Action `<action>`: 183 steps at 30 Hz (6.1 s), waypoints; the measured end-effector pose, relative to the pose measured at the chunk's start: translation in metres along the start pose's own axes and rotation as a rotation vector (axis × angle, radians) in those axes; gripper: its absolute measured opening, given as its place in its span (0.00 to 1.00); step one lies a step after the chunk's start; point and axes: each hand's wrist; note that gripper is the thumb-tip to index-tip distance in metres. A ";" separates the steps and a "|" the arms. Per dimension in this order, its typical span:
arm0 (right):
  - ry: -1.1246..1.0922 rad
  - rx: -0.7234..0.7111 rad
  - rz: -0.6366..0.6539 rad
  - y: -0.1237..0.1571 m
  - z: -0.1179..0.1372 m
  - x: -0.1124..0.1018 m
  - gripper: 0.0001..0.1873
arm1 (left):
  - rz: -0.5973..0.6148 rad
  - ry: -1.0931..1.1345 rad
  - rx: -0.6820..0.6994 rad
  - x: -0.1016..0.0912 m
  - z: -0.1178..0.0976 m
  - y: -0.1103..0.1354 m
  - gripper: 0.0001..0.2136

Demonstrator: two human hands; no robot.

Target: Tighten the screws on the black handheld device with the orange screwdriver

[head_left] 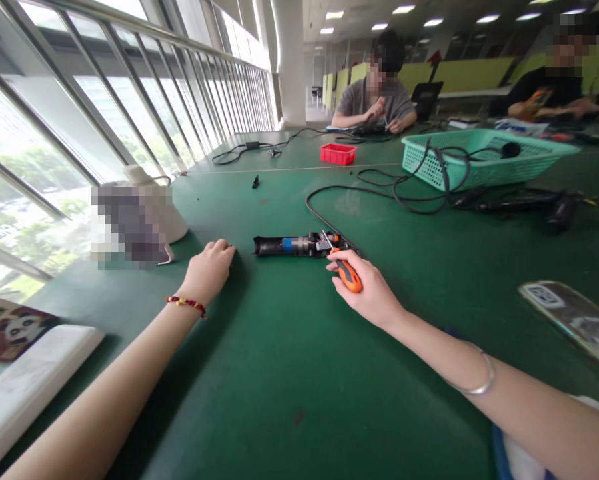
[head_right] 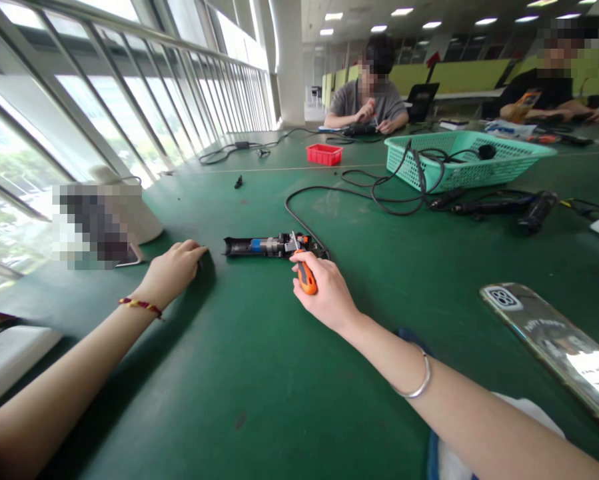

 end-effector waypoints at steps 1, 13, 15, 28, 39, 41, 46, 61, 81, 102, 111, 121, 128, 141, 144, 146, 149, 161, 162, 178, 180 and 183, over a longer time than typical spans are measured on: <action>-0.017 0.006 0.001 0.000 0.001 0.000 0.17 | 0.008 -0.012 0.000 -0.003 -0.003 0.003 0.18; -0.108 0.038 0.003 0.002 0.003 0.000 0.17 | 0.046 0.176 -0.061 -0.027 -0.013 0.020 0.15; -0.170 0.047 -0.008 0.002 0.005 -0.001 0.17 | 0.032 0.238 0.056 -0.033 -0.035 0.027 0.14; -0.386 -0.052 0.167 0.002 0.012 -0.004 0.17 | -0.088 0.241 0.415 -0.040 -0.096 0.031 0.08; -0.151 0.053 -0.221 0.005 0.009 0.005 0.20 | -0.438 0.657 0.157 -0.030 -0.085 0.020 0.05; -0.134 0.123 -0.218 0.003 0.004 0.006 0.21 | -0.463 0.750 0.167 -0.032 -0.087 0.008 0.05; -0.106 0.241 -0.112 0.002 0.001 0.008 0.23 | -0.439 0.861 0.179 -0.029 -0.096 -0.013 0.06; -0.071 0.223 -0.066 0.001 0.001 0.007 0.24 | -0.365 0.581 0.215 -0.032 -0.101 -0.015 0.08; -0.026 0.167 -0.060 0.003 -0.005 0.008 0.24 | -0.363 0.513 0.272 -0.029 -0.090 0.008 0.16; 0.031 0.095 -0.040 0.003 0.002 0.007 0.23 | -0.395 0.687 0.376 -0.032 -0.095 -0.006 0.05; 0.060 0.049 0.023 0.004 0.005 0.004 0.23 | -0.547 0.686 0.294 -0.018 -0.100 -0.012 0.08; 0.072 0.040 0.024 0.004 0.006 0.003 0.23 | -0.548 0.765 0.297 -0.014 -0.100 -0.015 0.06; 0.055 0.050 0.022 0.003 0.003 0.004 0.20 | -0.646 0.435 0.416 -0.015 -0.095 -0.013 0.08; -0.230 0.114 -0.160 0.001 0.008 0.003 0.17 | -0.575 0.384 0.437 -0.015 -0.094 -0.012 0.07; -0.269 -0.013 -0.299 0.004 0.009 0.000 0.14 | -0.538 0.458 0.376 -0.016 -0.093 -0.011 0.08; -0.229 -0.132 -0.328 0.007 0.010 -0.003 0.12 | -0.504 0.520 0.339 -0.015 -0.092 -0.012 0.14; -0.138 -0.298 -0.278 0.012 0.011 -0.007 0.10 | -0.427 0.590 0.324 -0.012 -0.090 -0.015 0.21; -0.029 -0.354 -0.265 0.011 0.016 -0.010 0.05 | -0.345 0.670 0.299 -0.007 -0.089 -0.017 0.16; -0.018 -0.352 -0.265 0.011 0.016 -0.010 0.04 | -0.347 0.671 0.299 -0.007 -0.089 -0.017 0.16; -0.041 -0.273 -0.250 0.011 0.018 -0.011 0.04 | -0.349 0.665 0.310 -0.007 -0.089 -0.017 0.17; -0.041 -0.261 -0.239 0.011 0.019 -0.011 0.04 | -0.347 0.663 0.307 -0.008 -0.089 -0.017 0.16; -0.055 -0.241 -0.220 0.010 0.020 -0.011 0.04 | -0.344 0.664 0.301 -0.009 -0.090 -0.016 0.17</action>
Point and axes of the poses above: each hand's wrist, its own y-axis away from the middle knuckle, its own x-axis out of the palm, z = x × y, and after that the axes turned 2 degrees about -x, right-handed
